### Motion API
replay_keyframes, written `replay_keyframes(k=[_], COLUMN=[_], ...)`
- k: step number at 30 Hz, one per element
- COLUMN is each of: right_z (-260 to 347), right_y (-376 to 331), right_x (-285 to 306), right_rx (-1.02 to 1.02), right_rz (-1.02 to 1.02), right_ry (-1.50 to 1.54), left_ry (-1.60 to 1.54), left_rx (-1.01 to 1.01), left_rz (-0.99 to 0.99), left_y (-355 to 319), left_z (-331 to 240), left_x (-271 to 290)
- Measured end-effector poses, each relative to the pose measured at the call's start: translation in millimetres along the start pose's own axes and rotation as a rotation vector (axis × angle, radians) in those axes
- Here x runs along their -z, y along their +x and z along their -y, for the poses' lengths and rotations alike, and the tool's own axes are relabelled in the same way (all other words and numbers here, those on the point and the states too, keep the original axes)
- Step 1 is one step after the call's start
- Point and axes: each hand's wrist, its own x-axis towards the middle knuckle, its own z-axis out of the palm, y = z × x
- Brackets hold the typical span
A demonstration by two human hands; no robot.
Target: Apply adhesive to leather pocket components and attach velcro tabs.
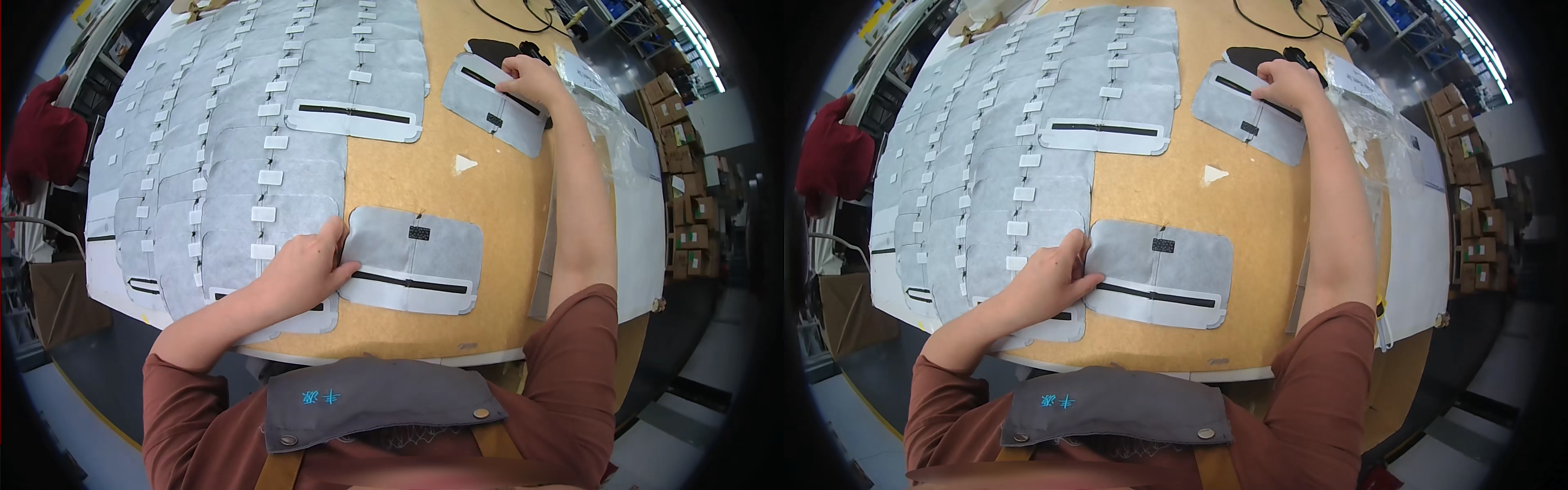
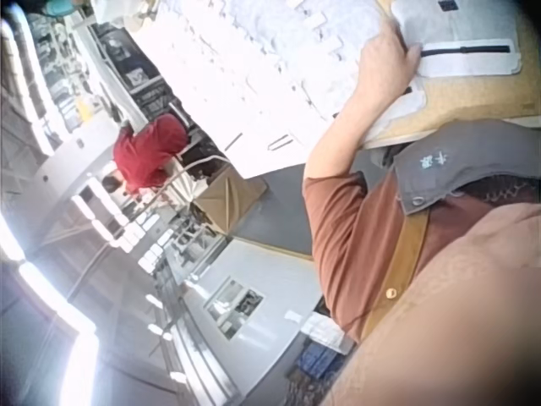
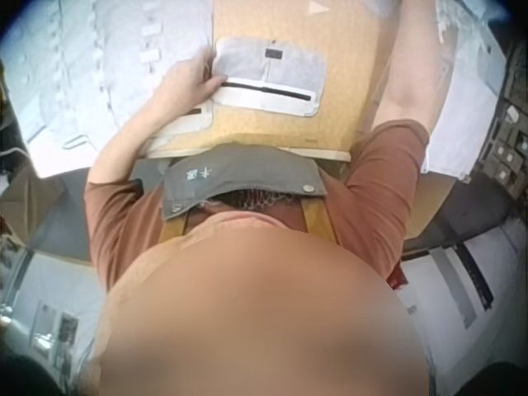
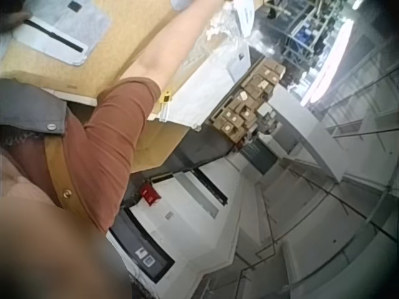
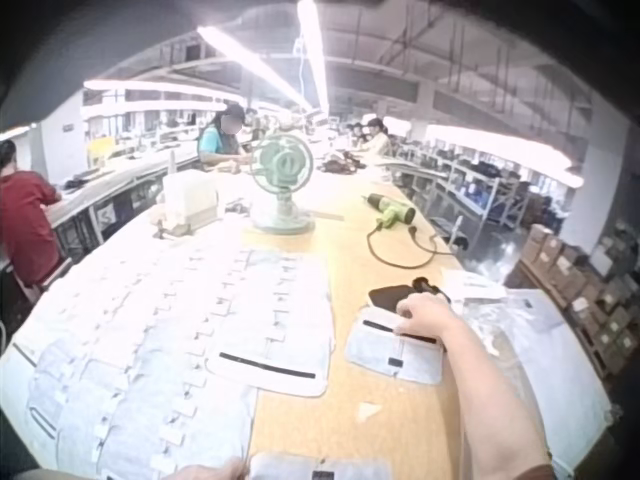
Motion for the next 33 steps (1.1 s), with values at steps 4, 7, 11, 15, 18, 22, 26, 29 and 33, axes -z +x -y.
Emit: replay_keyframes(k=[4, 7, 11, 15, 18, 22, 26, 29, 33], right_z=[31, 51, 108, 154, 172, 181, 170, 151, 138], right_y=[-41, -84, -148, -229, -285, -342, -382, -389, -383], right_x=[54, 75, 77, 44, 0, -59, -86, -88, -92], right_rx=[0.095, 0.098, 0.078, 0.149, 0.073, 0.056, -0.167, -0.137, -0.148], right_rz=[-0.075, -0.310, -0.361, -0.123, 0.030, 0.042, 0.156, 0.179, 0.220], right_ry=[0.053, 0.189, 1.112, 1.848, 2.099, 2.227, 2.511, 2.292, 2.230], left_ry=[0.047, -0.028, -0.486, -1.028, -1.359, -1.329, -0.820, -0.323, -0.321], left_rx=[0.064, 0.149, 0.047, 0.101, 0.123, 0.217, 0.083, -0.360, -0.517], left_rz=[-0.052, -0.103, 0.354, 0.353, 0.347, 0.082, 0.144, 0.224, 0.296], left_y=[-7, -21, -41, -47, -54, -67, -84, -85, -83], left_z=[-9, -31, -47, -62, -22, -37, -33, -28, -37], left_x=[4, 17, -23, -38, -68, -66, -43, -26, -10])
